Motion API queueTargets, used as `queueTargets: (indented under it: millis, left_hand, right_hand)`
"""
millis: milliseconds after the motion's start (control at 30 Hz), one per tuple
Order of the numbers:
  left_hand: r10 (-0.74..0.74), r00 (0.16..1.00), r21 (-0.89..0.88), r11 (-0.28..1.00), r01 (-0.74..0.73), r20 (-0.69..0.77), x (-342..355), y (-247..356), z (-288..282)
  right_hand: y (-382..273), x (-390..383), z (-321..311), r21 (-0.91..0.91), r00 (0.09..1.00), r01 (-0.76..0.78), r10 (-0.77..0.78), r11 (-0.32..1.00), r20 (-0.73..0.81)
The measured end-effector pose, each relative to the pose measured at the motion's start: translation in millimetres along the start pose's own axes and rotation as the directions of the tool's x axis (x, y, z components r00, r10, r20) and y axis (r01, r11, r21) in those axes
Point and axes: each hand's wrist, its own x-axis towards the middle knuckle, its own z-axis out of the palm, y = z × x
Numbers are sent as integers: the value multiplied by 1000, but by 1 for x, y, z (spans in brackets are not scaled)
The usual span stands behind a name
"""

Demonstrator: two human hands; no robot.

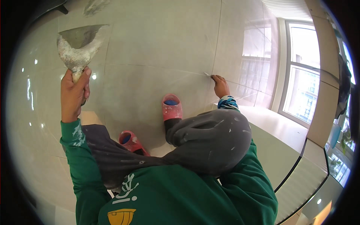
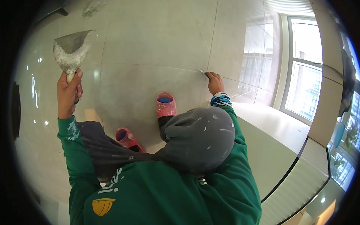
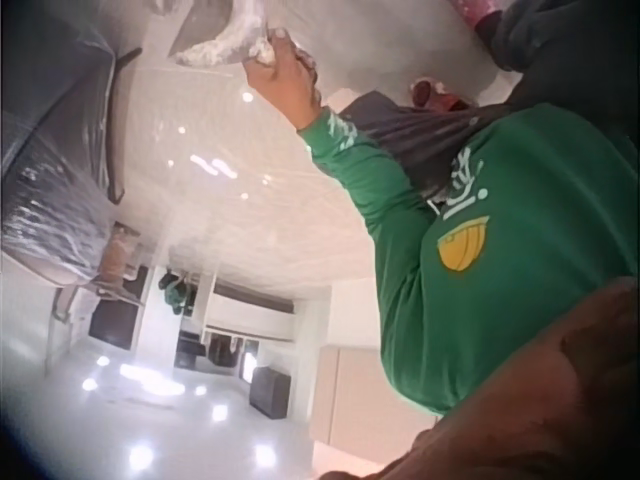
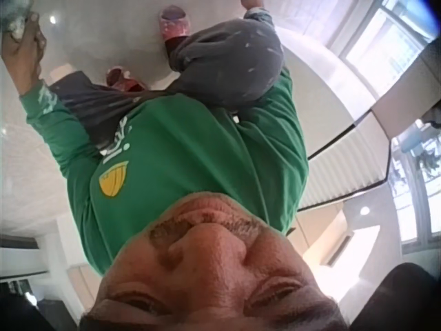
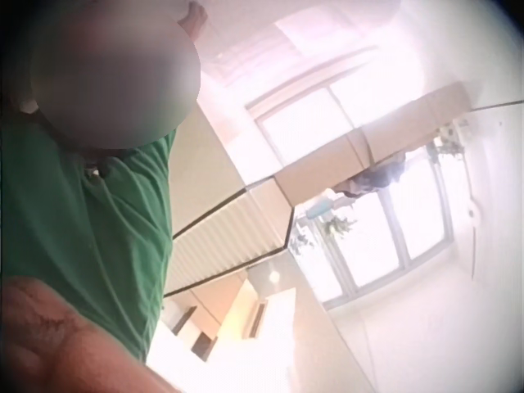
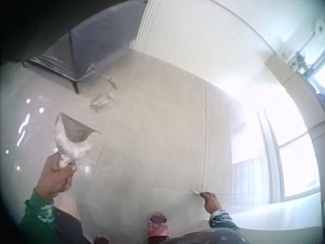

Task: The person wipes a tile surface with a cloth, then uses a putty knife to apply and smooth material into the grout lines between tiles.

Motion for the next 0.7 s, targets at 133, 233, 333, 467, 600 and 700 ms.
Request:
queueTargets:
  millis: [133, 233, 333, 467, 600, 700]
  left_hand:
    - [-6, 1000, -19, 1000, 6, -25, 2, -2, 1]
    - [-22, 999, -10, 1000, 22, -36, 3, -5, 3]
    - [16, 999, -17, 1000, -17, -29, 3, -7, 5]
    - [-1, 999, 11, 1000, 1, -33, 3, -7, 4]
    - [-5, 1000, 30, 1000, 6, -24, 3, -6, 2]
    - [-2, 999, 40, 999, 3, -33, 3, -7, 2]
  right_hand:
    - [3, -8, 16, -27, 997, 53, -54, 998, -53]
    - [5, -17, 16, -34, 997, 72, -73, 997, -15]
    - [4, -18, 10, -12, 993, 68, -66, 998, 98]
    - [-8, -13, 8, -1, 996, 85, -85, 996, 43]
    - [-23, -16, 16, -52, 995, 48, -44, 997, 88]
    - [-27, -21, 20, -41, 996, 55, -52, 998, 79]
